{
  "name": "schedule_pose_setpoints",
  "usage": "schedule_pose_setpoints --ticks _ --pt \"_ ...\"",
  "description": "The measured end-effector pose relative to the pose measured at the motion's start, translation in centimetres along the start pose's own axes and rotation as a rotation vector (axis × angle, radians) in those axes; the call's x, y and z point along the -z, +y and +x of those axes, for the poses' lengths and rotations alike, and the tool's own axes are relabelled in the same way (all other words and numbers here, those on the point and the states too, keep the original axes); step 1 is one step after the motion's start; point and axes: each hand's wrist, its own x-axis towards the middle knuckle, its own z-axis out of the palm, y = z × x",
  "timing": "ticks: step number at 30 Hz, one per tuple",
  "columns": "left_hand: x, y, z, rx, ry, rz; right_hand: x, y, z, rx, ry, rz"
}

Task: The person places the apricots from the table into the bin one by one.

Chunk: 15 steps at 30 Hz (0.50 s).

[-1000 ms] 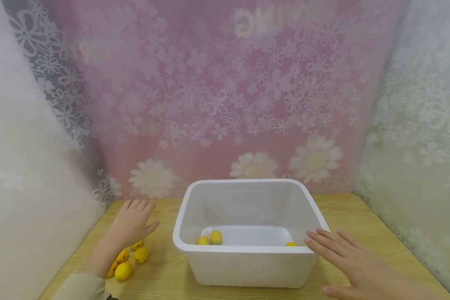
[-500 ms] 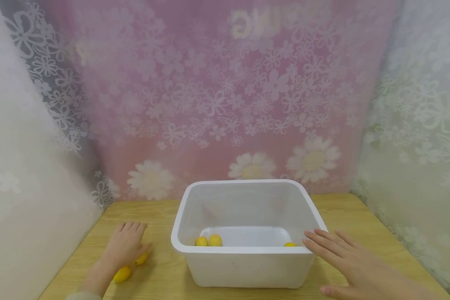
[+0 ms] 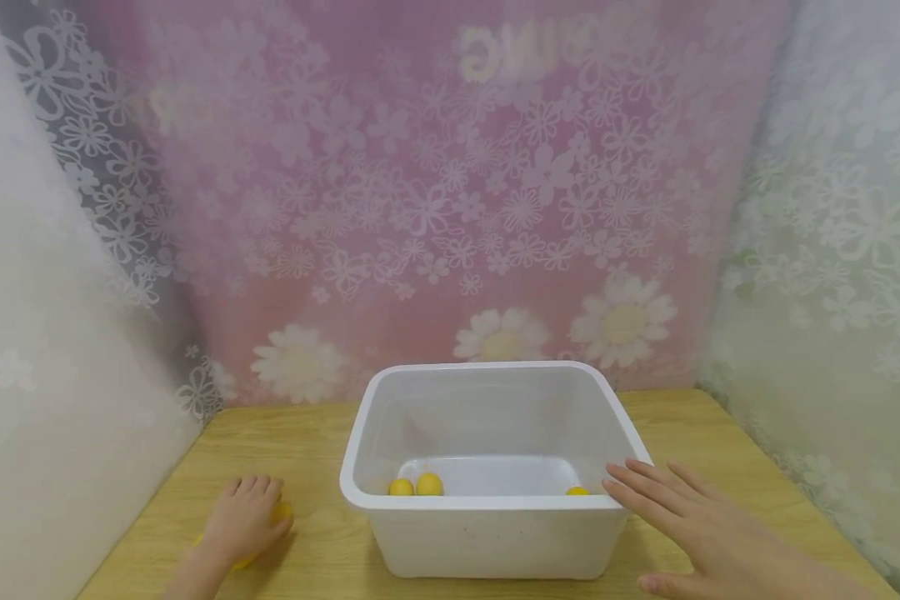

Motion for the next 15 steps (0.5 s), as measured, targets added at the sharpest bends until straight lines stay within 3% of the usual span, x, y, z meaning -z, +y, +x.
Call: schedule_pose_setpoints --ticks 5,15 --pt "-0.32 0.07 -0.3 -0.024 0.008 0.022 0.0 -0.07 0.0 -0.002 -0.009 -0.006" --pt "-0.45 0.43 0.04 -0.042 -0.114 -0.005 0.03 -0.06 -0.29 -0.029 -0.018 0.01"
